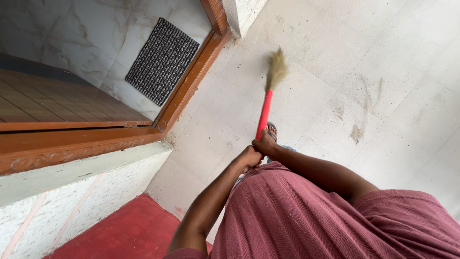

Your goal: The person sweeps the tiled floor of an outdoor balcony using a broom, gathering dust and debris and moving it across the surface.

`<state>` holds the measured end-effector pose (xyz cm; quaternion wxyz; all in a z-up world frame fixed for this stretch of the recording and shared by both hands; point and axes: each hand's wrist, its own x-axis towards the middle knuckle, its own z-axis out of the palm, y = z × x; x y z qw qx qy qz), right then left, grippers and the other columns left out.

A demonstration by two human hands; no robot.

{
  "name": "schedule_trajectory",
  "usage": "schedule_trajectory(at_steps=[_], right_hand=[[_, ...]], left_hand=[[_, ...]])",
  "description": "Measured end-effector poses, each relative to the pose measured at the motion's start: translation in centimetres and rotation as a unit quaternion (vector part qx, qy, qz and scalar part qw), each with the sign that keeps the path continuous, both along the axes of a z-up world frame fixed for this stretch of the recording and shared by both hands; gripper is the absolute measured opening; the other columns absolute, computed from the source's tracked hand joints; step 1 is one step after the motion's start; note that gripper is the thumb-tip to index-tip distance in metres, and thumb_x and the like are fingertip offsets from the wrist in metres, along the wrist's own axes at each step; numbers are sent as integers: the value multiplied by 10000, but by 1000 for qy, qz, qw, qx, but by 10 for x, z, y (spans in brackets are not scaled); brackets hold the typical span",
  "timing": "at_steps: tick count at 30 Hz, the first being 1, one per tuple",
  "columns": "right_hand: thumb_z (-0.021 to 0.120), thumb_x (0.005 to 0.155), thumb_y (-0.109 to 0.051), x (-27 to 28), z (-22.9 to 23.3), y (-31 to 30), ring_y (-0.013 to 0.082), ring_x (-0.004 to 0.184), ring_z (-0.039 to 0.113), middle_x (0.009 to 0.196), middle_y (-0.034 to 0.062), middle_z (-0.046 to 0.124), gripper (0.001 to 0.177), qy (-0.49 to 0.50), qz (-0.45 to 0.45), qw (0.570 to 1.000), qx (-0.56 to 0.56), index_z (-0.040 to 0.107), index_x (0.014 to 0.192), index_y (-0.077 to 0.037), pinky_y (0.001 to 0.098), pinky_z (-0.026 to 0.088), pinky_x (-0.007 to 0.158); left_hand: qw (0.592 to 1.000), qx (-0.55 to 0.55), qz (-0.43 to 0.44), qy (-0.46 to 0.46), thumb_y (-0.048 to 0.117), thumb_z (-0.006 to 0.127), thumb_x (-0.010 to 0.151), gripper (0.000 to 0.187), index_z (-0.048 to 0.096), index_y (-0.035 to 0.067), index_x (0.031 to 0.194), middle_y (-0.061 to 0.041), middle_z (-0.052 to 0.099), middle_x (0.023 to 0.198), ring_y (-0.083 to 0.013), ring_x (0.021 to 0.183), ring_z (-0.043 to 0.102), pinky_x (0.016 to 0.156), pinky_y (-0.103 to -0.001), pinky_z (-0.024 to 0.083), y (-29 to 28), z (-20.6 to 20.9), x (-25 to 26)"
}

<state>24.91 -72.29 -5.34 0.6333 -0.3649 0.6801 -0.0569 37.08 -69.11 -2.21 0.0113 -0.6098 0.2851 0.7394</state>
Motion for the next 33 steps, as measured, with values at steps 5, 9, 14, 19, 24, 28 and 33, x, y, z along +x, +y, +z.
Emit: schedule_trajectory(at_steps=[5, 9, 14, 19, 24, 28, 33], right_hand=[[725, 881, -210, -1, -26, -39, 236, 737, 689, 890, 227, 689, 496, -65, 147, 979, -123, 438, 1238, -20, 375, 548, 586], [710, 898, -246, 12, -42, -99, 248, 689, 658, 873, 214, 683, 451, -85, 128, 987, -44, 473, 1204, -16, 394, 509, 531], [684, 902, -241, -4, -43, -162, 262, 671, 679, 874, 203, 693, 424, -60, 16, 998, 17, 497, 1182, 17, 401, 542, 508], [682, 920, -235, -41, -34, -163, 297, 716, 688, 909, 241, 680, 433, 30, -62, 997, -20, 473, 1194, 27, 436, 534, 543], [711, 876, -232, -63, -2, -113, 306, 781, 722, 925, 264, 690, 548, -1, -33, 997, -66, 425, 1262, 32, 420, 577, 607], [698, 898, -245, -52, -17, -67, 300, 802, 714, 946, 245, 697, 493, -18, 49, 998, -46, 483, 1257, 16, 420, 574, 629], [681, 925, -262, -41, -65, -38, 292, 828, 704, 973, 221, 705, 433, 41, 182, 981, -54, 555, 1249, -5, 419, 569, 656]], left_hand=[[995, 0, 102, -22, 86, 526, 949, 131, 588, 25, 852, -45, 560, 637, -150, 481, 512, 413, -325, 438, -21, 13, -9], [995, 19, 80, -51, 145, 574, 944, 118, 603, 78, 852, 3, 568, 646, -106, 500, 526, 480, -308, 507, -81, -23, 4], [998, 13, -2, -60, 124, 633, 898, 111, 617, 73, 802, -8, 579, 647, -100, 509, 519, 494, -295, 493, -158, -59, -5], [992, -37, -99, -64, 143, 616, 902, 120, 646, 43, 844, -32, 598, 652, -131, 496, 550, 464, -326, 520, -178, -39, -44], [993, -22, -105, -54, 134, 588, 899, 154, 626, 43, 1018, -72, 607, 673, -159, 481, 527, 412, -334, 466, -124, 11, -55], [994, -14, -104, -9, 82, 601, 895, 174, 641, -60, 988, -84, 642, 689, -127, 497, 556, 425, -282, 438, -82, -14, -38], [984, 102, -146, 21, 89, 617, 914, 157, 651, -61, 941, -54, 614, 662, -101, 460, 471, 398, -255, 371, -79, -70, -24]])
